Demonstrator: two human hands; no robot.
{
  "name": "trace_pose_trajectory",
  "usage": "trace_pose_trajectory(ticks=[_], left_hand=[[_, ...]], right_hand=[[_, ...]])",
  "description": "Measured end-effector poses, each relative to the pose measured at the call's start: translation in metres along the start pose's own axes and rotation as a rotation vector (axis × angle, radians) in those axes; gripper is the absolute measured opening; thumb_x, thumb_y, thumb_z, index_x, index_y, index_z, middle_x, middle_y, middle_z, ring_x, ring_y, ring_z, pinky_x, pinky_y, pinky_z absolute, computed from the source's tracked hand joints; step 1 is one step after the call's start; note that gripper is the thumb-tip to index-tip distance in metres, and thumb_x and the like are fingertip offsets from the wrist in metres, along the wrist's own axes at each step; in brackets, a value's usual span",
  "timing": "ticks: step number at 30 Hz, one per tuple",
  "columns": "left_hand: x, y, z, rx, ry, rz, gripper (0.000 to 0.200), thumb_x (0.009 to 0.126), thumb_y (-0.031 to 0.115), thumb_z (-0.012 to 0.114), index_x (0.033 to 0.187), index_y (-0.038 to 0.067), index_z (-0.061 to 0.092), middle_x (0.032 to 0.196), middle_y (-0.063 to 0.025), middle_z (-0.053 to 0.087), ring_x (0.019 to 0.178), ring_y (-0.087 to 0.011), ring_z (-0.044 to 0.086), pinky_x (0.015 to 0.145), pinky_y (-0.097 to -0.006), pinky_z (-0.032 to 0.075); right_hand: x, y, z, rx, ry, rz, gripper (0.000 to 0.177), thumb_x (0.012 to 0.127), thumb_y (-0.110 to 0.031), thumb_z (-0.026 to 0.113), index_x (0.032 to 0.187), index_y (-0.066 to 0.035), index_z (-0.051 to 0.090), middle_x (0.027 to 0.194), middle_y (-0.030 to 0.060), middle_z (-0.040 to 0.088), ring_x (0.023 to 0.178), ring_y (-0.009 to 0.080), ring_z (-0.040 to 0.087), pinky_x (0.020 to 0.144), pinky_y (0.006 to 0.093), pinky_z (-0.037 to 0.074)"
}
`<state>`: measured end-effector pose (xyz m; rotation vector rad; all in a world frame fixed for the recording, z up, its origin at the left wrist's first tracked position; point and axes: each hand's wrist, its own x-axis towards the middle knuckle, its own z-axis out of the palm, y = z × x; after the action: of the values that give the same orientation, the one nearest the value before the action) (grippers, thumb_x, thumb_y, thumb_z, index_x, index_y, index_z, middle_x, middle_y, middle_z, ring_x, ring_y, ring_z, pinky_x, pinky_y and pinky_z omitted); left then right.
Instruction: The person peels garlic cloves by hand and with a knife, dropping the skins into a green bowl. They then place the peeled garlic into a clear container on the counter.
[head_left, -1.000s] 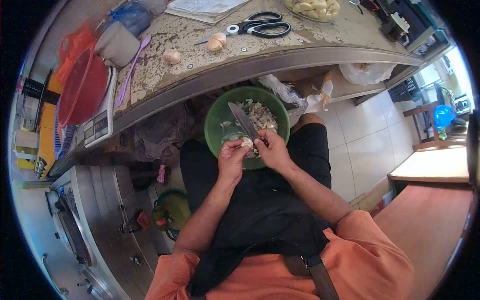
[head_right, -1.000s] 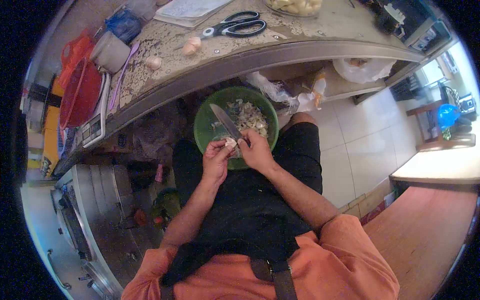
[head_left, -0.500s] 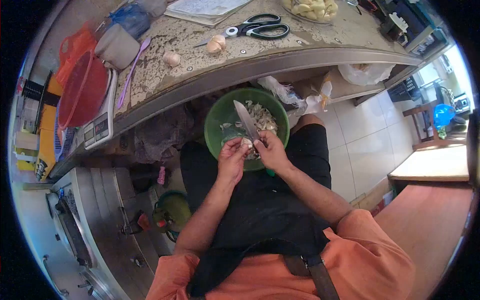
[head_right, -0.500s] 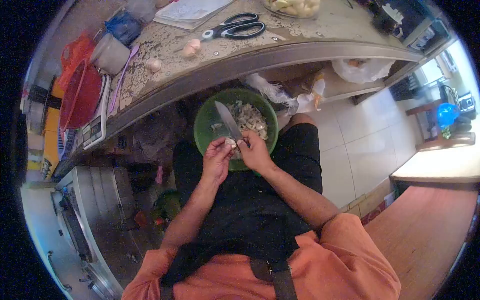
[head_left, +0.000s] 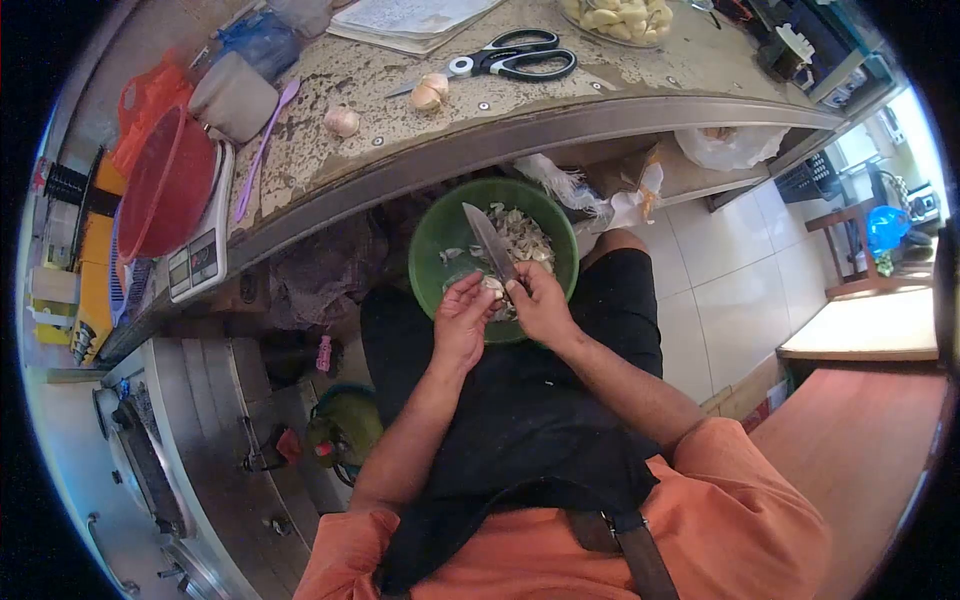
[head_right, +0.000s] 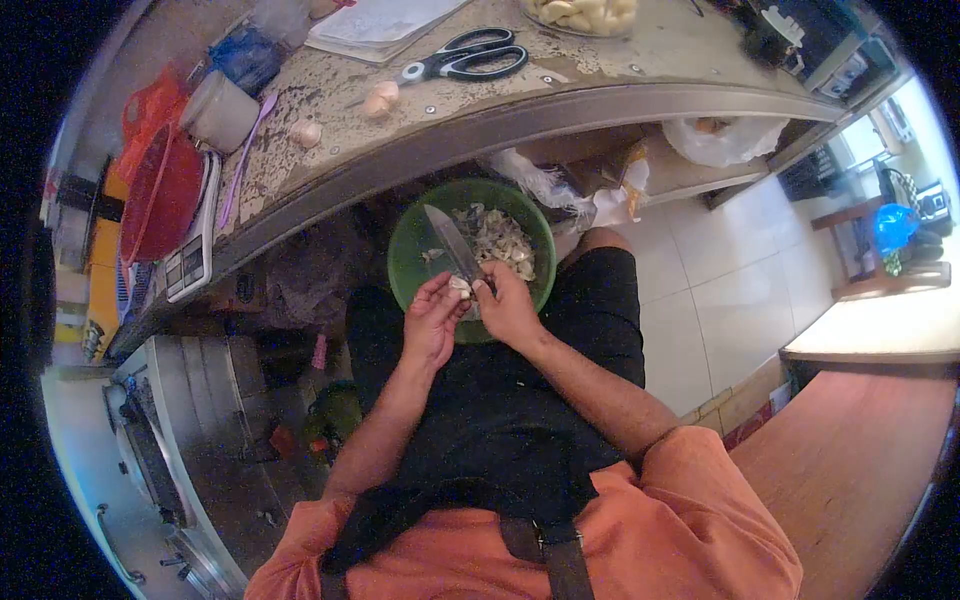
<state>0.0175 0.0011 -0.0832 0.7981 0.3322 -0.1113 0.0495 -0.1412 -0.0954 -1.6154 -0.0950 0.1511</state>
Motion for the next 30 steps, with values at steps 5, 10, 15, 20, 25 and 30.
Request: trace_pose_trajectory(ticks=[5, 10, 15, 20, 25, 30], left_hand=[[0.001, -0.003, -0.008, -0.007, -0.05, -0.023, 0.036, 0.083, -0.002, 0.062, 0.117, 0.005, 0.051, 0.103, -0.008, 0.06, 0.092, -0.0182, 0.06, 0.079, -0.029, 0.05], [0.002, -0.002, -0.015, -0.081, -0.147, -0.061, 0.038, 0.085, -0.003, 0.059, 0.121, 0.005, 0.051, 0.109, -0.0075, 0.058, 0.095, -0.0169, 0.059, 0.081, -0.0293, 0.049], [0.001, -0.004, -0.014, -0.113, -0.175, -0.029, 0.039, 0.087, -0.003, 0.057, 0.124, 0.005, 0.049, 0.113, -0.0084, 0.059, 0.1, -0.0181, 0.058, 0.085, -0.0306, 0.048], [0.001, -0.001, -0.011, -0.066, -0.162, 0.036, 0.041, 0.087, -0.003, 0.057, 0.125, 0.006, 0.048, 0.111, -0.0094, 0.06, 0.101, -0.0181, 0.058, 0.086, -0.0314, 0.048], [-0.005, 0.007, 0.002, -0.083, -0.11, 0.046, 0.046, 0.084, -0.006, 0.06, 0.127, 0.005, 0.046, 0.11, -0.0097, 0.06, 0.099, -0.0173, 0.059, 0.084, -0.0308, 0.049], [-0.004, 0.018, 0.005, 0.165, -0.055, 0.239, 0.058, 0.074, -0.01, 0.069, 0.126, 0.0, 0.045, 0.099, -0.0073, 0.058, 0.092, -0.0153, 0.058, 0.08, -0.0278, 0.051]], right_hand=[[-0.004, -0.015, 0.0, 0.166, -0.03, 0.132, 0.013, 0.088, -0.002, 0.052, 0.1, 0.003, 0.052, 0.085, 0.0074, 0.059, 0.078, 0.0124, 0.056, 0.068, 0.0279, 0.046], [-0.005, -0.008, 0.003, 0.207, -0.015, 0.092, 0.011, 0.089, -0.002, 0.051, 0.099, 0.002, 0.052, 0.083, 0.0059, 0.058, 0.074, 0.0109, 0.054, 0.065, 0.0267, 0.045], [-0.005, -0.013, 0.003, 0.279, -0.036, 0.142, 0.01, 0.09, -0.004, 0.05, 0.098, 0.001, 0.052, 0.078, 0.0041, 0.057, 0.069, 0.0095, 0.051, 0.06, 0.0262, 0.042], [-0.004, -0.01, 0.0, 0.385, -0.052, 0.224, 0.01, 0.09, -0.003, 0.05, 0.099, 0.001, 0.052, 0.08, 0.0039, 0.058, 0.069, 0.0103, 0.053, 0.063, 0.0259, 0.044], [-0.005, -0.021, -0.006, 0.575, -0.139, 0.379, 0.013, 0.09, -0.004, 0.051, 0.102, 0.002, 0.051, 0.082, 0.0044, 0.058, 0.071, 0.0119, 0.055, 0.064, 0.0281, 0.046], [-0.002, -0.023, -0.019, 0.295, -0.143, 0.172, 0.017, 0.09, -0.005, 0.053, 0.105, 0.002, 0.051, 0.088, 0.0056, 0.059, 0.077, 0.014, 0.058, 0.068, 0.0292, 0.048]])
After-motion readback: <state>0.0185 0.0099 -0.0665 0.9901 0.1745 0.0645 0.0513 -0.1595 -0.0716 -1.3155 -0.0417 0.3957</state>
